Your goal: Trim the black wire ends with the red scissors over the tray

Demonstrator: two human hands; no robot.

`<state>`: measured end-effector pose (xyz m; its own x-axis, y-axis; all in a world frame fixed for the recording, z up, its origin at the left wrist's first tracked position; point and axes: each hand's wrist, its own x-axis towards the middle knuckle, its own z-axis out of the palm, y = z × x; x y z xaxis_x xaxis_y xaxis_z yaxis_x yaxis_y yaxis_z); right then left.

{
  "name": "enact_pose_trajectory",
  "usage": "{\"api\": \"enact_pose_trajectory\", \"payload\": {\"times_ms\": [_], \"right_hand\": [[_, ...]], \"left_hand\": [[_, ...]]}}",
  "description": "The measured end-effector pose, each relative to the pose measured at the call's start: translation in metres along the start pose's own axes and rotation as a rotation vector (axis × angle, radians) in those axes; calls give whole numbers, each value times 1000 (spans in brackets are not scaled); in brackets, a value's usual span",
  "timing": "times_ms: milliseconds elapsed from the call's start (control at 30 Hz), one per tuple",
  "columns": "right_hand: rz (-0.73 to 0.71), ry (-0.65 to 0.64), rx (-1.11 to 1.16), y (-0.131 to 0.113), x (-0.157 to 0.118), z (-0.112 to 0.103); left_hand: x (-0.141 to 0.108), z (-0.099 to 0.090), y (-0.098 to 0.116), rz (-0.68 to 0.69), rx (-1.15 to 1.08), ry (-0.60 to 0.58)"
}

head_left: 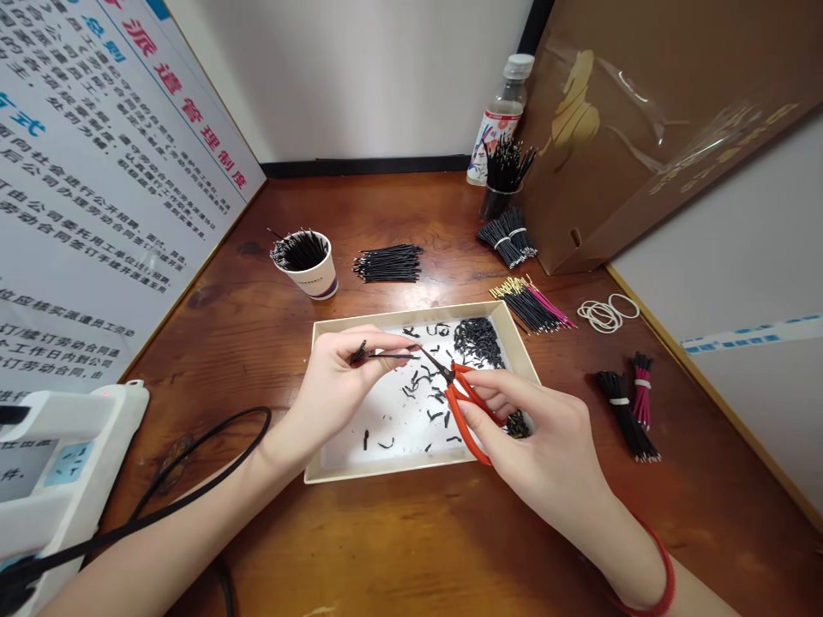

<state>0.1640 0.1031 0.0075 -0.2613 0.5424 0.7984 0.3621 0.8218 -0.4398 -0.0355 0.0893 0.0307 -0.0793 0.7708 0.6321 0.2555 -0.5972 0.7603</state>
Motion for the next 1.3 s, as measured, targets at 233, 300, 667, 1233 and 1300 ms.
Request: {"api": "enact_pose_trajectory", "payload": {"times_ms": [233,300,667,1233,1300], "right_hand": [[7,9,-5,1,0,1],[10,13,-4,1,0,1],[26,-7,-39,-4,2,0],[9,13,-26,-2,1,-1],[6,15,-30,-2,2,-1]], "left_hand": [[1,1,2,-17,-51,15],[1,2,3,-21,-59,17],[1,0,1,5,-23,-6],[1,0,2,-6,5,-17],[1,0,2,-14,4,-20]]}}
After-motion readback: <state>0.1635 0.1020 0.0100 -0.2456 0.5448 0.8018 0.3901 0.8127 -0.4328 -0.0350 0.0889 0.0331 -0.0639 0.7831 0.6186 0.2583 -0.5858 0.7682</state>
